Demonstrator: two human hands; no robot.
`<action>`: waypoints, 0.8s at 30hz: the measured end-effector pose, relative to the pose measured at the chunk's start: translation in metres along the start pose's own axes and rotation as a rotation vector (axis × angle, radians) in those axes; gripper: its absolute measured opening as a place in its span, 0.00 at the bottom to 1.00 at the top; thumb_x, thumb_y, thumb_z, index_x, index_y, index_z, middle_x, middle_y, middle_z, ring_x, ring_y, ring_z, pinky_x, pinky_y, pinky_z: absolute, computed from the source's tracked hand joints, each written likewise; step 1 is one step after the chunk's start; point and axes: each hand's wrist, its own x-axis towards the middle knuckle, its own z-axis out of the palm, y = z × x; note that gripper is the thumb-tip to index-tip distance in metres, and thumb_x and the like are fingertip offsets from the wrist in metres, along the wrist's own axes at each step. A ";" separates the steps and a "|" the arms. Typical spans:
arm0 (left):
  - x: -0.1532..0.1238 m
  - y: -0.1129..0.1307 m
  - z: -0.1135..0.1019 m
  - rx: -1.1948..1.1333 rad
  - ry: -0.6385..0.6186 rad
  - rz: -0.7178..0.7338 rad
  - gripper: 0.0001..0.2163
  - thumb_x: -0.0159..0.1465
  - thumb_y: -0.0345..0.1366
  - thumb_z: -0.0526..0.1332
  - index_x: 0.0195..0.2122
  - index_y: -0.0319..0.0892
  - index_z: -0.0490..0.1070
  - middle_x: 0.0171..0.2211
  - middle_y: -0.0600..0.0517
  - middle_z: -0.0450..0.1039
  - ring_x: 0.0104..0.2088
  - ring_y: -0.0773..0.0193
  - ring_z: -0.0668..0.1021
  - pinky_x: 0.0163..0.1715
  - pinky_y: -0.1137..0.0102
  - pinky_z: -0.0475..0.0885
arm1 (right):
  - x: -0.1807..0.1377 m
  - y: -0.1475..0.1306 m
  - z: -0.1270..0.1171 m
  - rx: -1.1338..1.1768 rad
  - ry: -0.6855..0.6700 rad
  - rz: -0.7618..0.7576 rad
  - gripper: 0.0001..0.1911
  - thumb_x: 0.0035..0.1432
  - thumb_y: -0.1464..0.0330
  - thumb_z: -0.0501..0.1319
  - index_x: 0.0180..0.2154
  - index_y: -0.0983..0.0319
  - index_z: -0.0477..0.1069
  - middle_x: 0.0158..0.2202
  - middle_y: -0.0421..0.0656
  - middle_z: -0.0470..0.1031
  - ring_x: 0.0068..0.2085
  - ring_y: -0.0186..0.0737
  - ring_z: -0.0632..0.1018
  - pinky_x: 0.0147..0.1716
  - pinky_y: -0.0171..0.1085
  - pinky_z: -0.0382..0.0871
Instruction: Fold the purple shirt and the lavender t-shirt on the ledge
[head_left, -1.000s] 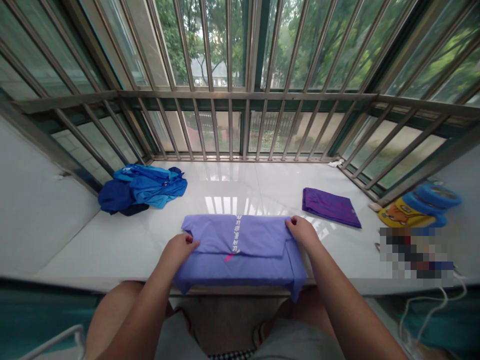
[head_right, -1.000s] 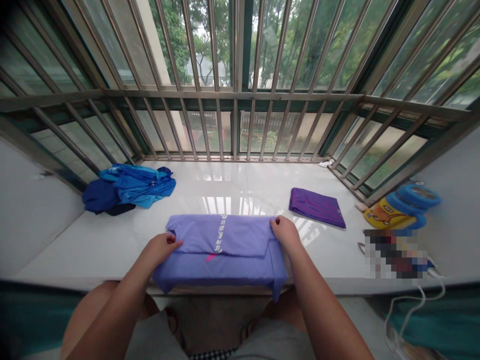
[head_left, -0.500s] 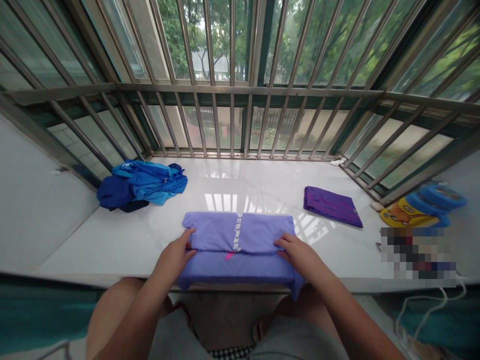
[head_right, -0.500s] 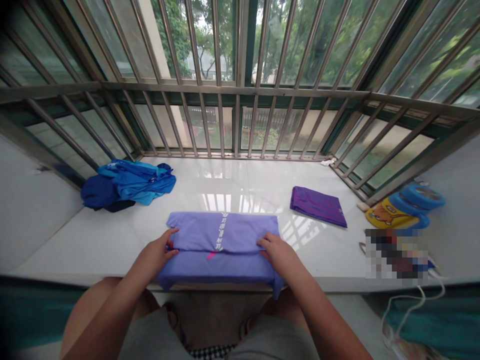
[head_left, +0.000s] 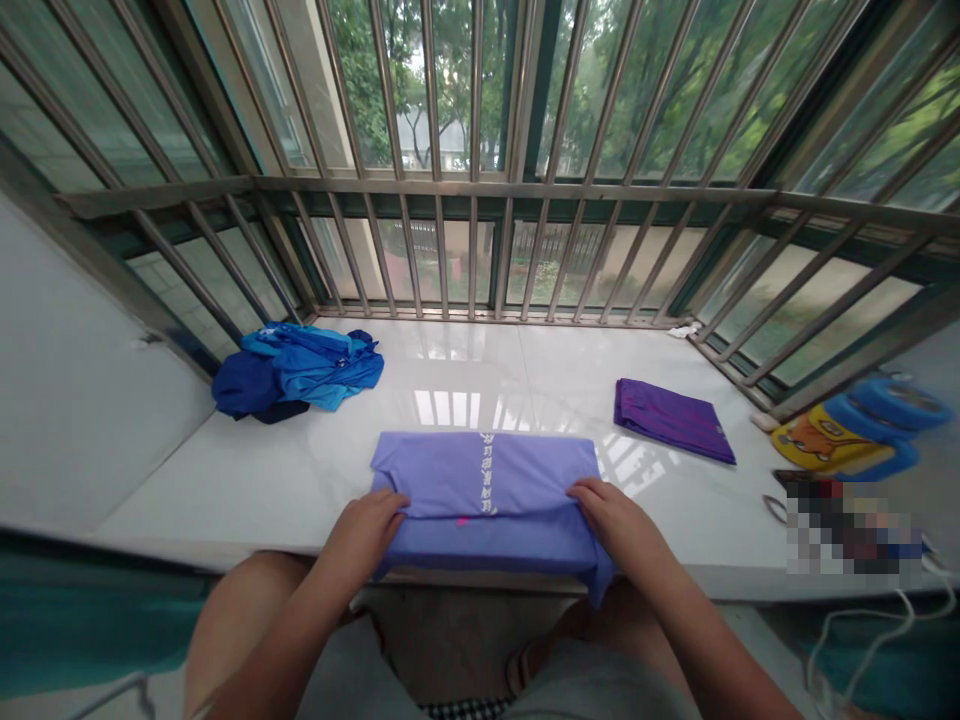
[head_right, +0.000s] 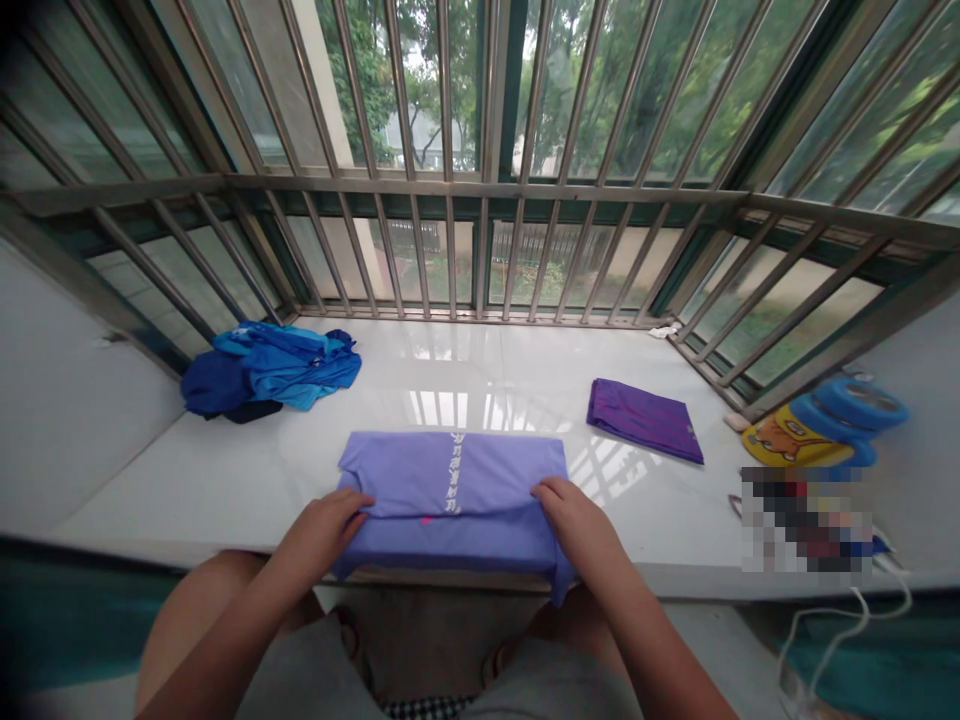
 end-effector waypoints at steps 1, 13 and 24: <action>-0.003 -0.001 0.005 -0.020 0.009 0.010 0.14 0.72 0.32 0.59 0.52 0.48 0.83 0.50 0.45 0.84 0.50 0.52 0.84 0.55 0.61 0.75 | -0.004 0.003 0.006 -0.008 -0.009 -0.002 0.21 0.71 0.73 0.55 0.56 0.55 0.82 0.57 0.49 0.82 0.57 0.50 0.82 0.59 0.46 0.77; -0.018 -0.003 0.017 -0.110 0.144 0.166 0.16 0.75 0.36 0.58 0.57 0.50 0.83 0.47 0.44 0.84 0.47 0.52 0.83 0.51 0.61 0.77 | -0.008 0.017 0.019 0.003 0.100 0.104 0.22 0.75 0.68 0.51 0.58 0.56 0.81 0.64 0.49 0.78 0.63 0.51 0.80 0.64 0.49 0.75; -0.025 0.007 0.009 -0.064 0.163 0.078 0.18 0.76 0.44 0.56 0.58 0.47 0.81 0.48 0.42 0.82 0.50 0.48 0.81 0.56 0.56 0.76 | -0.016 0.011 0.019 -0.057 0.137 0.012 0.21 0.67 0.73 0.56 0.57 0.61 0.80 0.58 0.53 0.81 0.59 0.54 0.80 0.65 0.54 0.74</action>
